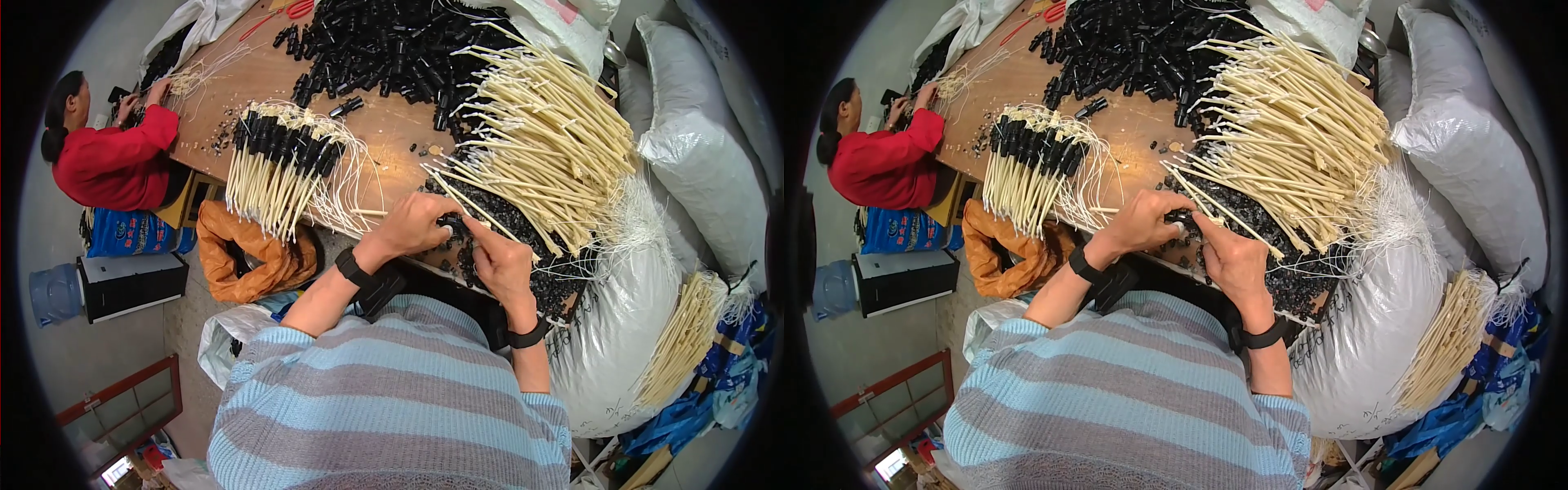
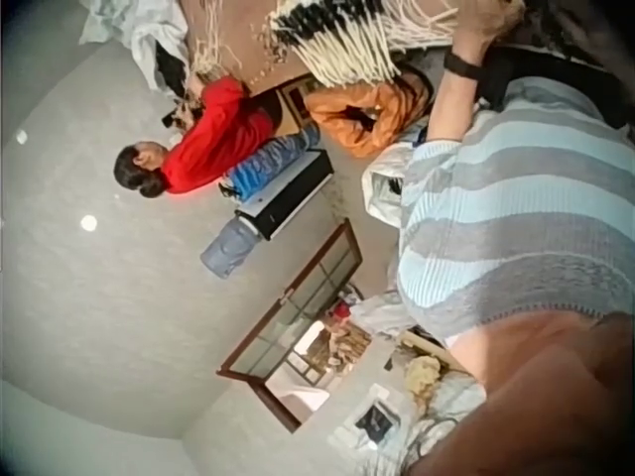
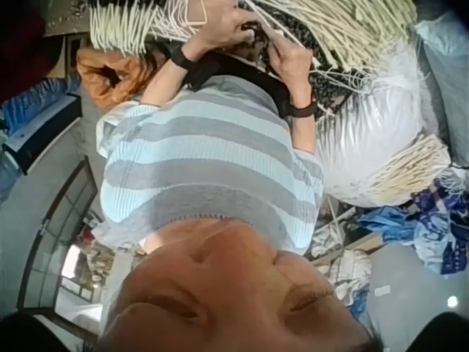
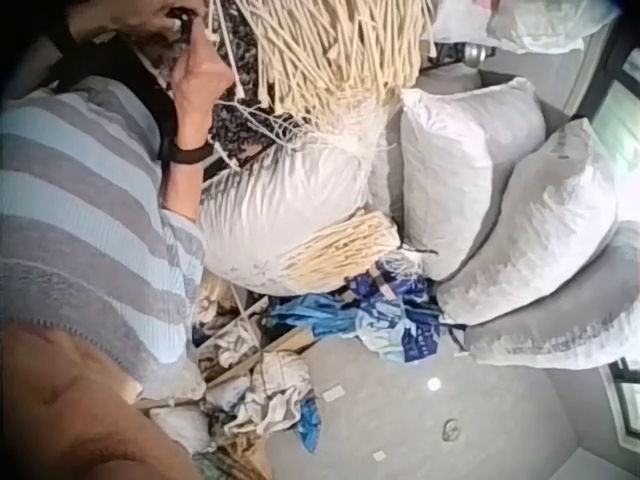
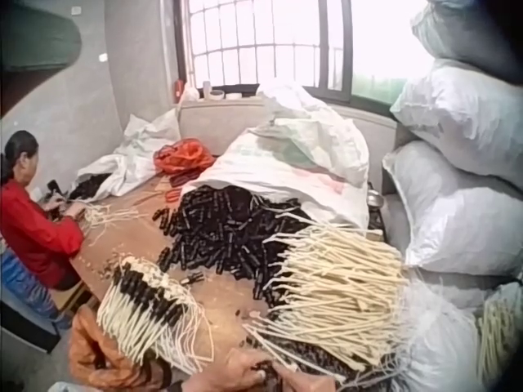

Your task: The person assembles components by hand, fitting a white tube into a black plastic piece and threading a white cord through the assembly. They then place the completed unit onto a pile on the table and repeat the process.

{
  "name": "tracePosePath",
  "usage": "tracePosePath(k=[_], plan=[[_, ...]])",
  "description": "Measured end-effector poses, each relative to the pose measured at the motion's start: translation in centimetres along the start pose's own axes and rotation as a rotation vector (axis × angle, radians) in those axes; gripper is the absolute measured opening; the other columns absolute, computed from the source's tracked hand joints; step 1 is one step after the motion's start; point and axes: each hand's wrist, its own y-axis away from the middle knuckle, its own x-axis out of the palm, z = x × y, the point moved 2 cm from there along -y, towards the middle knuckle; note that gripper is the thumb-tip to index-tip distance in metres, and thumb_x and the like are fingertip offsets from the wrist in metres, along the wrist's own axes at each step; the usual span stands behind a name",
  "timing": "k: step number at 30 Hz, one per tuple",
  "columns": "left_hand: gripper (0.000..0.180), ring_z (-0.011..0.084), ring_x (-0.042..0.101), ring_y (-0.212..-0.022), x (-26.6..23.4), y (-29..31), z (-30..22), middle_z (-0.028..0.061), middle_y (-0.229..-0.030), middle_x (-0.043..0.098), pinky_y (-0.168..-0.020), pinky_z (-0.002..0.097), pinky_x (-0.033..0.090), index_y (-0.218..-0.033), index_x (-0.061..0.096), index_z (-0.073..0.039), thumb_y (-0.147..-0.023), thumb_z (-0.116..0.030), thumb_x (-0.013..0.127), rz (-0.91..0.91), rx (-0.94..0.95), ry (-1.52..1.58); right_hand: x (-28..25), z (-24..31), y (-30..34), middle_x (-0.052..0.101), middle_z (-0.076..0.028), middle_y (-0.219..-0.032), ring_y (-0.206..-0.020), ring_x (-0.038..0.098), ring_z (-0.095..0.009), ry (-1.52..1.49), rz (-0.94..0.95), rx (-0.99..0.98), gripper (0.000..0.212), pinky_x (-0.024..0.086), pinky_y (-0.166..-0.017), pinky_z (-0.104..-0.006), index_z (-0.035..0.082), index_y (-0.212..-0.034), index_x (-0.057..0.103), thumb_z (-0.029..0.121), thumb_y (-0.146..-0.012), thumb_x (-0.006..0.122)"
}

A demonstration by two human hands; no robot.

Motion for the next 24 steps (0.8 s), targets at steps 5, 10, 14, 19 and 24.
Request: tracePosePath(k=[5,10,14,19,24], plan=[[0.025,0.0291,0.064,-0.070,0.3,0.7,-0.9,0.0087,-0.074,0.064,-0.059,0.0391,0.051,-0.090,0.068,-0.008,-0.066,-0.003,0.064,-0.139,0.175,-0.184,1.0,0.6,-1.0,0.051,0.000,-0.058,-0.048,0.041,-0.007,-0.027,0.032,0.267,0.016,0.033,-0.046,-0.0244,0.005,-0.096,0.068,0.007,-0.081,0.071],[0.027,0.0248,0.061,-0.063,-1.3,1.4,-1.9,0.0055,-0.069,0.057,-0.052,0.0367,0.047,-0.091,0.066,-0.010,-0.066,-0.003,0.065,-0.163,0.222,-0.407,2.7,-0.4,-1.7,0.039,0.009,-0.057,-0.053,0.033,-0.002,-0.294,0.157,0.468,0.014,0.025,-0.047,-0.0223,0.001,-0.090,0.063,0.005,-0.081,0.073],[0.017,0.0239,0.059,-0.061,-4.6,2.5,-0.3,0.0066,-0.075,0.062,-0.053,0.0362,0.045,-0.084,0.066,-0.009,-0.067,-0.004,0.065,-0.499,0.147,-0.326,2.6,2.7,-3.0,0.061,-0.002,-0.074,-0.060,0.050,-0.009,0.042,-0.217,-0.089,0.013,0.040,-0.054,-0.0230,0.000,-0.094,0.067,0.003,-0.082,0.071],[0.018,0.0239,0.054,-0.100,-13.0,4.3,4.8,0.0043,-0.095,0.063,-0.093,0.0434,0.034,-0.086,0.066,-0.010,-0.069,-0.012,0.069,-0.804,-0.108,-0.855,2.3,1.8,-3.2,0.066,-0.011,-0.097,-0.077,0.063,-0.025,0.238,-0.080,-0.035,0.018,0.048,-0.067,-0.0333,0.002,-0.095,0.068,0.008,-0.079,0.070],[0.047,0.0288,0.051,-0.115,-12.9,2.7,6.3,0.0126,-0.115,0.059,-0.101,0.0443,0.033,-0.112,0.062,-0.004,-0.066,-0.009,0.074,-0.711,-0.095,-0.724,4.3,0.8,-2.3,0.065,-0.010,-0.094,-0.078,0.059,-0.031,0.312,-0.016,-0.106,0.029,0.044,-0.072,-0.0393,0.005,-0.100,0.067,0.016,-0.074,0.072]])
